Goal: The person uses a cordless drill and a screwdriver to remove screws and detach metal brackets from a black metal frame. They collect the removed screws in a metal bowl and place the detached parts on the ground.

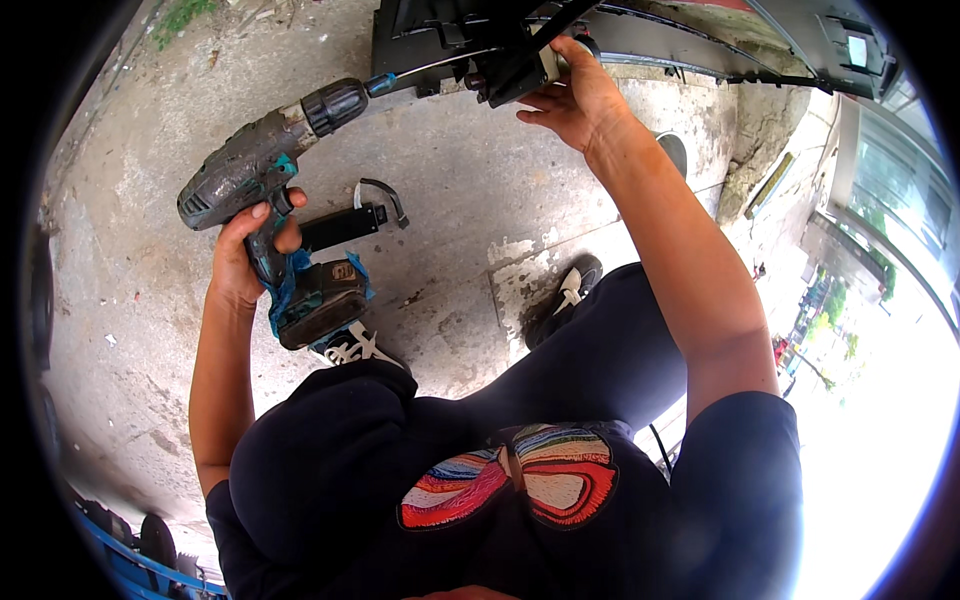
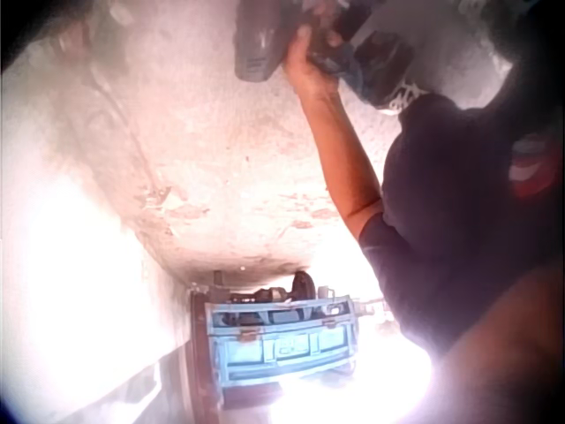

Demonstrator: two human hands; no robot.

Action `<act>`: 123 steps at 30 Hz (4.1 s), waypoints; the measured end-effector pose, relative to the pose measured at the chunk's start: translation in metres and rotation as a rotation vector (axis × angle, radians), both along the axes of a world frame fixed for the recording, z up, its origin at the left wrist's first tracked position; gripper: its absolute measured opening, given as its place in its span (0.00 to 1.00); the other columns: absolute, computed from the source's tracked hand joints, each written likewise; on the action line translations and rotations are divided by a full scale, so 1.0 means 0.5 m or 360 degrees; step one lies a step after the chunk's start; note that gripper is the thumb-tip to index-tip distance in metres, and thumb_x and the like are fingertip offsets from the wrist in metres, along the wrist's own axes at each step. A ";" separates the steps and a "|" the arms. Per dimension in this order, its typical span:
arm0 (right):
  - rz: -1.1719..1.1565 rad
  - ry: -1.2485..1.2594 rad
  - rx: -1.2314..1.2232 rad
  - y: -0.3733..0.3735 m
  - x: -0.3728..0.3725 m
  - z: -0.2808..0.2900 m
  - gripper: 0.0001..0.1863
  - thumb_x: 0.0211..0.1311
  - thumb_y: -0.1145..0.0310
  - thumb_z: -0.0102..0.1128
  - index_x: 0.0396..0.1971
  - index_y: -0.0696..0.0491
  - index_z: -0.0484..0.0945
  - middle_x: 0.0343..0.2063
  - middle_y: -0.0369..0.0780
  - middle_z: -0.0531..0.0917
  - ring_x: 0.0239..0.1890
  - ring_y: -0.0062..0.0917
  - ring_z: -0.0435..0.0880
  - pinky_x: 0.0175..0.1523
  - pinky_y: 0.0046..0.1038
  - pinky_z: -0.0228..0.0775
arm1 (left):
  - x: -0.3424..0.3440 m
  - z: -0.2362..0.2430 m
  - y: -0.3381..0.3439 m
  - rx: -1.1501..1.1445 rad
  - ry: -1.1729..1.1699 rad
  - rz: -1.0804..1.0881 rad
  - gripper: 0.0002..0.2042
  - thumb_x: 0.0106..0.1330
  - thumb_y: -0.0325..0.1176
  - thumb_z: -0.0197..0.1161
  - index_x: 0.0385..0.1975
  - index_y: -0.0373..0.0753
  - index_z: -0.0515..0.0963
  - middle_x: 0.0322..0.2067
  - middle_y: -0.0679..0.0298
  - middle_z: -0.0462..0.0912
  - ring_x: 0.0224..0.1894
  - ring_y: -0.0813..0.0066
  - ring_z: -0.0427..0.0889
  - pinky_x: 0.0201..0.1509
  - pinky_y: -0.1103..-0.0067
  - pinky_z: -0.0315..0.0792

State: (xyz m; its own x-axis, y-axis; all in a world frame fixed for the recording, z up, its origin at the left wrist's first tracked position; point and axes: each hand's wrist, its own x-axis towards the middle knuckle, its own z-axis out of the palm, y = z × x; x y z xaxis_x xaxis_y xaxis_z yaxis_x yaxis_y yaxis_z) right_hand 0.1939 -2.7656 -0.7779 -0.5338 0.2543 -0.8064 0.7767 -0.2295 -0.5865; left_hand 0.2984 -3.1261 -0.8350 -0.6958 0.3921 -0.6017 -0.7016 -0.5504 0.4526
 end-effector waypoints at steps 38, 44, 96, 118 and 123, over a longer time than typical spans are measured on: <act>0.0085 -0.0031 0.0030 0.003 -0.003 0.002 0.30 0.61 0.49 0.53 0.53 0.58 0.65 0.46 0.51 0.74 0.49 0.45 0.77 0.59 0.53 0.60 | 0.000 0.003 -0.032 0.0000 0.0022 -0.0013 0.23 0.55 0.37 0.60 0.49 0.31 0.71 0.40 0.52 0.81 0.19 0.78 0.72 0.29 0.79 0.68; 0.0149 -0.0020 -0.0002 0.008 -0.003 -0.001 0.32 0.62 0.47 0.52 0.55 0.58 0.63 0.48 0.52 0.74 0.49 0.43 0.76 0.58 0.51 0.60 | 0.035 0.006 -0.058 -0.0030 0.0102 -0.0109 0.23 0.52 0.37 0.63 0.46 0.30 0.73 0.39 0.52 0.82 0.20 0.77 0.73 0.28 0.81 0.68; 0.0091 0.0020 0.0081 -0.002 0.003 0.003 0.30 0.59 0.48 0.55 0.49 0.60 0.68 0.44 0.51 0.74 0.46 0.44 0.78 0.58 0.53 0.62 | 0.039 0.025 -0.003 -0.0036 0.0118 -0.0127 0.21 0.51 0.34 0.67 0.44 0.32 0.72 0.28 0.60 0.76 0.21 0.76 0.71 0.26 0.82 0.66; 0.0126 0.0009 0.0064 -0.007 0.001 0.010 0.32 0.62 0.47 0.52 0.52 0.61 0.66 0.47 0.51 0.73 0.49 0.45 0.76 0.62 0.56 0.55 | 0.062 0.007 -0.012 -0.0205 0.0130 -0.0136 0.23 0.51 0.32 0.65 0.48 0.31 0.73 0.37 0.53 0.82 0.22 0.76 0.73 0.27 0.82 0.69; 0.0129 0.0018 0.0060 -0.004 0.001 0.006 0.32 0.61 0.47 0.52 0.53 0.60 0.66 0.47 0.51 0.73 0.50 0.45 0.76 0.62 0.56 0.55 | 0.067 0.002 -0.008 -0.0159 0.0103 -0.0120 0.23 0.51 0.32 0.65 0.48 0.32 0.73 0.37 0.54 0.82 0.22 0.76 0.73 0.27 0.82 0.69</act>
State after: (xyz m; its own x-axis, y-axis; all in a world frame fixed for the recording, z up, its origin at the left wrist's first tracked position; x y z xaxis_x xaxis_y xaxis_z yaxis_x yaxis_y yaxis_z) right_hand 0.1942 -2.7675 -0.7747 -0.5630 0.2399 -0.7909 0.7850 -0.1439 -0.6025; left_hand 0.3317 -3.1301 -0.8343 -0.7052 0.3850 -0.5953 -0.7069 -0.4470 0.5482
